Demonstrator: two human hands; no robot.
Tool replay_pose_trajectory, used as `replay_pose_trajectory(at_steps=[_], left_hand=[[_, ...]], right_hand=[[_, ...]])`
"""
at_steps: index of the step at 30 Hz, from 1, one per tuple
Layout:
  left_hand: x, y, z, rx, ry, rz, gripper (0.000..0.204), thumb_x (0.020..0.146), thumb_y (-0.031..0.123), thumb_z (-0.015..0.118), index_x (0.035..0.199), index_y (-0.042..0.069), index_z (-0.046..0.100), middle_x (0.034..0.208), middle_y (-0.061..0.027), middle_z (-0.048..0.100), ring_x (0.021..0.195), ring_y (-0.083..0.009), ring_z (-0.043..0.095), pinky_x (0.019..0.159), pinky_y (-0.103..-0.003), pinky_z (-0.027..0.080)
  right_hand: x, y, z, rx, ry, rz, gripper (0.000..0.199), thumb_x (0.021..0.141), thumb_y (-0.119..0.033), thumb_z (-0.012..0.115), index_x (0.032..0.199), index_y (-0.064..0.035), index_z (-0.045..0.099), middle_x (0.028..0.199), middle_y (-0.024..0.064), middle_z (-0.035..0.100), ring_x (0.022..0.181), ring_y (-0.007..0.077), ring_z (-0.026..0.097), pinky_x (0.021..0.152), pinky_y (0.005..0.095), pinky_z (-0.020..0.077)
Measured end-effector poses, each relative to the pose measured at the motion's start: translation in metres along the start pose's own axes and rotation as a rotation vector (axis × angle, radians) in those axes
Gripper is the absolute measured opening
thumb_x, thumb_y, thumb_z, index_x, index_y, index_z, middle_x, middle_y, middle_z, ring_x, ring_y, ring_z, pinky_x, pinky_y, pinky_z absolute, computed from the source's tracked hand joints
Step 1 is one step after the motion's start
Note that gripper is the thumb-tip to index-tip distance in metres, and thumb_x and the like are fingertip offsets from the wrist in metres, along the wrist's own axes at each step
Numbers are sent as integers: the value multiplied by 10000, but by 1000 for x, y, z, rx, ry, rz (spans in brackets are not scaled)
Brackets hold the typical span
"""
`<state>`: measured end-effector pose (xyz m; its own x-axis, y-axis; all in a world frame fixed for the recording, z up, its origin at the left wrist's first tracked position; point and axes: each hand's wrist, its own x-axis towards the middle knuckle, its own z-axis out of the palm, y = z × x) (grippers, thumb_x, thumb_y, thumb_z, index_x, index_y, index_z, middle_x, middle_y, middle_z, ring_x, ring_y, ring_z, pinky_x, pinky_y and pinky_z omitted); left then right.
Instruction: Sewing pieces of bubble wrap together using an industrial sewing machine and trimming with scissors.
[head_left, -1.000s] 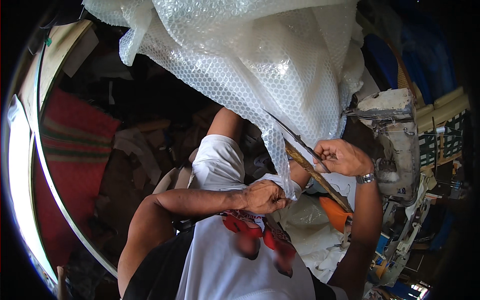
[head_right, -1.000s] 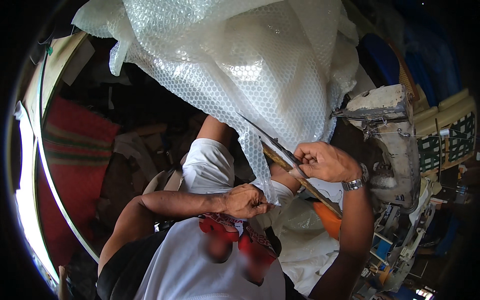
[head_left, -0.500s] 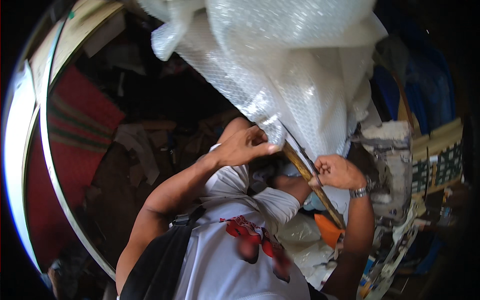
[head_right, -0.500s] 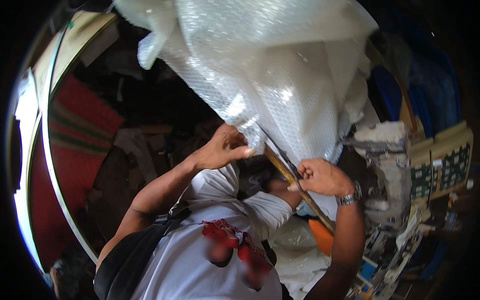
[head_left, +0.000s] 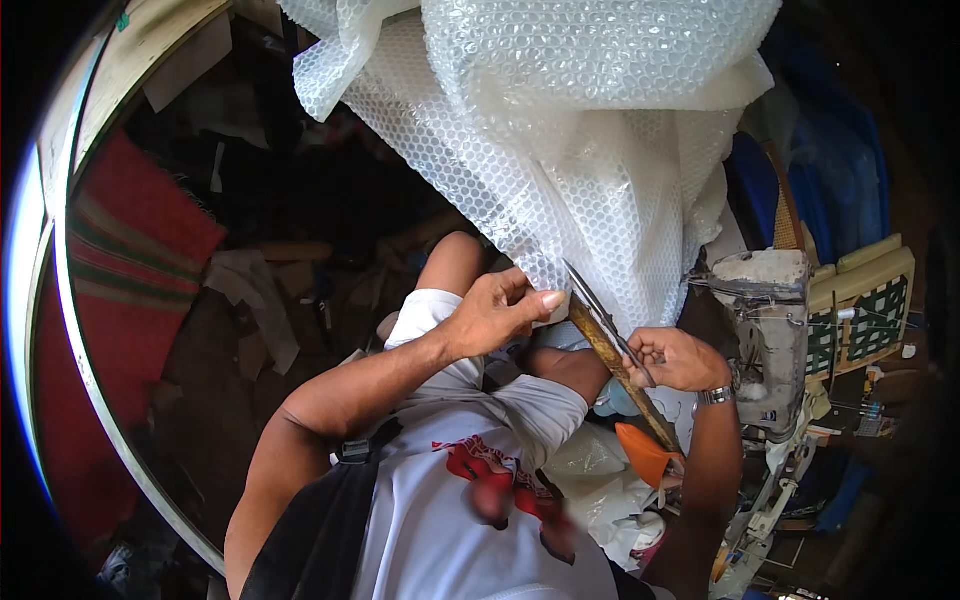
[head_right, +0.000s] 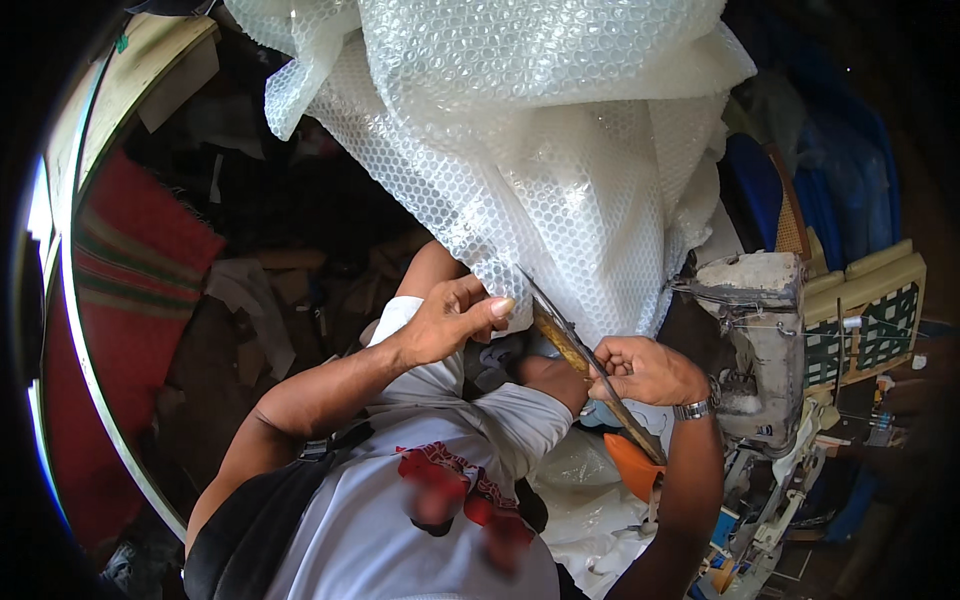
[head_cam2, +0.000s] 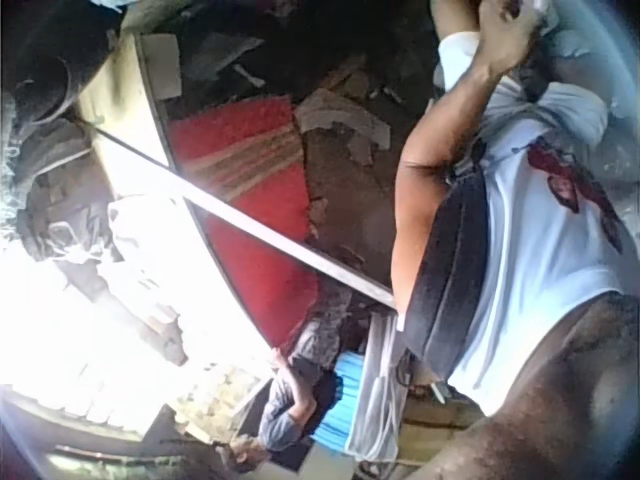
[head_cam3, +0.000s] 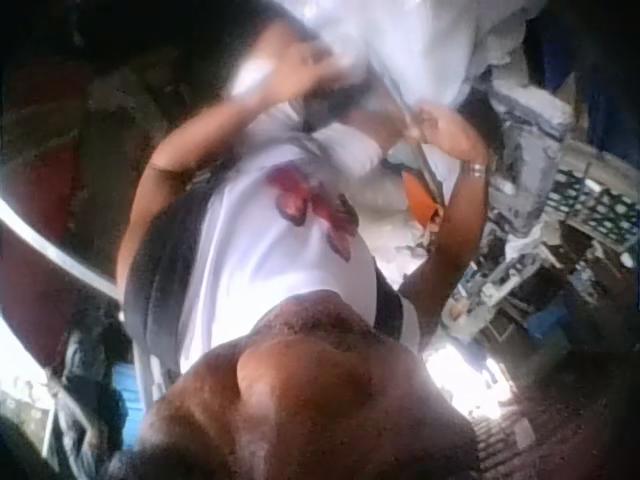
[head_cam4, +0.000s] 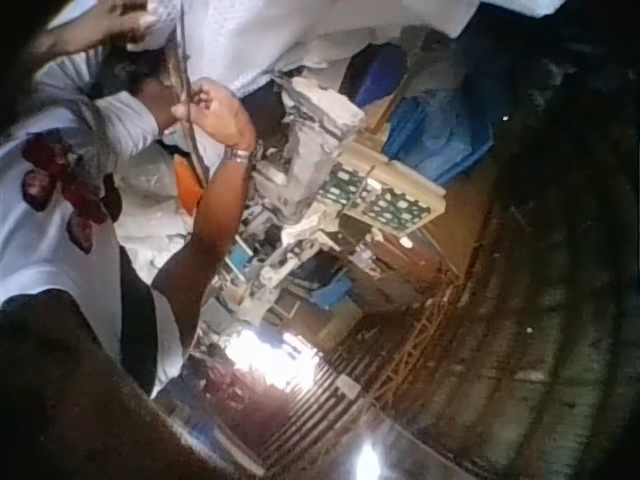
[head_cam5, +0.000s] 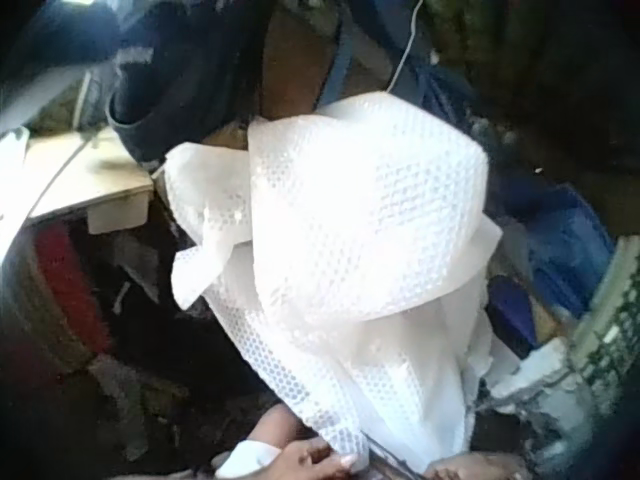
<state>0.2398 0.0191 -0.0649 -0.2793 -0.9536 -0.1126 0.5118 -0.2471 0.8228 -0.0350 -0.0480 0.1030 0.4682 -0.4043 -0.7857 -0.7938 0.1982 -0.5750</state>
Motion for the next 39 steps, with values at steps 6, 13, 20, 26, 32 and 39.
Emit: replay_pose_trajectory(at_steps=[6,13,20,26,32,39], left_hand=[[0,-9,1,107,32,-30,405,991,374,727,845,-1,683,657,11,583,597,-52,496,525,-257,407],[-9,5,-6,221,48,63,378,984,278,731,768,-24,661,614,21,526,607,-42,455,513,-278,375],[-11,-6,-13,335,56,193,449,951,269,749,683,-44,573,587,-67,463,602,-82,421,512,-342,372],[-18,0,-16,480,7,499,406,922,249,719,667,-36,580,623,-197,554,566,-328,573,542,-447,438],[-24,10,-27,531,16,450,410,929,274,699,676,-32,599,645,-197,580,610,-348,602,572,-455,462],[-23,10,-35,522,17,546,219,923,175,713,842,-26,681,674,-166,604,613,-281,609,576,-405,474]], right_hand=[[17,-17,-4,8,-6,-18,275,860,-155,836,1013,-23,649,898,-45,656,793,21,581,704,202,476],[38,-40,10,-22,72,-76,210,892,-120,798,981,-19,637,853,-40,654,752,14,576,670,191,469],[59,-67,12,-134,54,-163,173,928,-105,770,959,-9,629,817,-40,644,735,13,565,657,201,467],[75,-95,20,-88,8,-235,83,978,-38,681,985,16,618,858,24,699,795,46,636,707,219,523],[98,-125,31,-110,50,-179,229,960,-195,747,960,-10,613,823,-14,646,748,56,599,682,228,489],[116,-140,32,-87,10,-242,232,963,-204,745,956,-20,604,771,-6,628,703,63,594,652,234,488]])
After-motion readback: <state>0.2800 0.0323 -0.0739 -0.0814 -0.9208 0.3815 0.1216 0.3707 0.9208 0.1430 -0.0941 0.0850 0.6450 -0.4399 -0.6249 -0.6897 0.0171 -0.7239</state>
